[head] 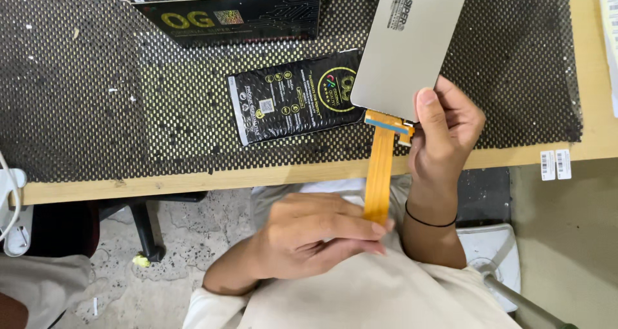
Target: The person repeatedly removes a smartphone screen assembly from a plastic sleeve, inspects the front and back, and places it back into the sleeve. The person handles multiple identical units from a box on the table.
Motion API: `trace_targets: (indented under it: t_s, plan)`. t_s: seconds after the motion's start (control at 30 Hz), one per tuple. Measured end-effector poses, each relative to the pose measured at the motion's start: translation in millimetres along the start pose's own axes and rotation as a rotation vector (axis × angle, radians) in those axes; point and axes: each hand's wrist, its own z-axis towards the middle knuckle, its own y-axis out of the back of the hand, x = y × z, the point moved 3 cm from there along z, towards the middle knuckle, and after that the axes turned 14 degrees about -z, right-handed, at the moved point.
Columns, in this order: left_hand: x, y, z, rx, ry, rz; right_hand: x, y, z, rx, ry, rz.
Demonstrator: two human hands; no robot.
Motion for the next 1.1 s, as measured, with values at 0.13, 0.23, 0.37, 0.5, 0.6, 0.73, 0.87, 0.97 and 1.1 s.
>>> trace_targets:
  t_s: [0.13, 0.23, 0.37, 0.5, 0.6, 0.73, 0.87, 0.97, 1.1]
  plan:
    - [-1, -2, 14, 0.001, -0.074, 0.056, 5, 1, -1, 0.017, -0.013, -0.012]
    - [-3, -4, 18, 0.025, -0.086, 0.066, 5, -1, -2, 0.039, -0.011, 0.018]
    - [-6, -4, 18, 0.0, -0.124, 0.094, -1, 0, -3, 0.043, -0.013, 0.054]
    - [6, -2, 1, -0.016, -0.153, 0.085, -8, 7, 0, 0.037, 0.003, 0.062]
    - [32, -6, -23, -0.07, -0.142, 0.077, -1, 5, 1, 0.01, -0.03, 0.174]
    - [47, -4, -40, -0.119, -0.075, 0.121, -14, 9, -1, -0.03, -0.03, 0.203]
    - [23, 0, -31, -0.002, -0.353, 0.382, 18, -7, -11, 0.107, 0.011, 0.065]
    - [10, 7, -13, 0.073, -0.555, 0.655, 33, -14, -17, 0.158, 0.017, 0.074]
    - [16, 11, -4, 0.057, -0.598, 1.031, 27, -15, -35, 0.201, -0.011, 0.173]
